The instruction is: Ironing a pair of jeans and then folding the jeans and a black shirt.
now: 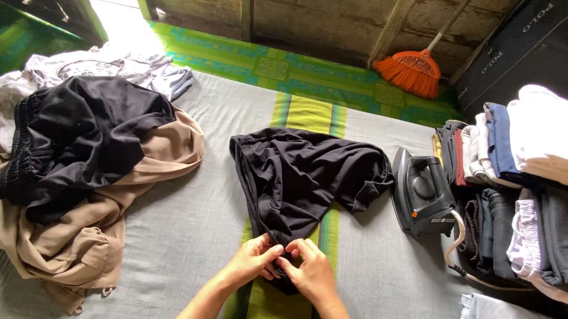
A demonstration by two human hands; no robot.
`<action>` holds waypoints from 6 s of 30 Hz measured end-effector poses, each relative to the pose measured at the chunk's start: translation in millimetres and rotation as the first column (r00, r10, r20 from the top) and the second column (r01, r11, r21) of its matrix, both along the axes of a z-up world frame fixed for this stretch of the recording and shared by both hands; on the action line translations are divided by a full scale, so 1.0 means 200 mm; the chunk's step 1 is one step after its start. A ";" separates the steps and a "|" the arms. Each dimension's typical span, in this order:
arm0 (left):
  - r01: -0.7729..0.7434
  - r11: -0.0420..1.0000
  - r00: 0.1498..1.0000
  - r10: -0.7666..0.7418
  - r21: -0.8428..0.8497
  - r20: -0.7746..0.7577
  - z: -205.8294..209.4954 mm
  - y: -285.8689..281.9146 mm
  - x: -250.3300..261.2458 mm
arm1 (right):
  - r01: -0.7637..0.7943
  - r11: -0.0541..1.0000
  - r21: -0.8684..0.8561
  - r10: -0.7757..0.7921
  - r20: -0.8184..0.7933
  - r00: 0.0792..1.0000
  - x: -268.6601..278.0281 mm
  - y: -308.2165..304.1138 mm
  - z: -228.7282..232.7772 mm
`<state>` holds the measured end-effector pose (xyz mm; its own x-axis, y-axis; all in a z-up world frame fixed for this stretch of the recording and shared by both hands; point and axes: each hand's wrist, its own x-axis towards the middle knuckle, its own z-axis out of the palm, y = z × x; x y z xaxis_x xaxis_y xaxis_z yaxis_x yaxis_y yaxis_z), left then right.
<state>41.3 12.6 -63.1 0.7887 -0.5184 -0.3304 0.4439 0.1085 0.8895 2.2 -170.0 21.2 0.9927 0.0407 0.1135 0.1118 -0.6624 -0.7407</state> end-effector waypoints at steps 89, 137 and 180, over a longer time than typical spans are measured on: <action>-0.633 0.596 0.637 0.037 0.495 0.770 0.37 -0.01 0.08 | 0.292 0.890 -0.351 -0.159 0.362 0.919 0.31 -0.41 -0.15; -0.656 0.702 0.623 0.298 0.276 0.723 0.76 0.04 -0.02 | 0.157 0.942 0.296 -0.212 0.164 0.963 0.02 -0.29 0.19; -0.632 0.710 0.774 0.592 0.311 0.224 0.13 0.23 0.17 | 0.402 0.905 -0.136 -0.331 0.369 0.868 0.04 -0.86 0.35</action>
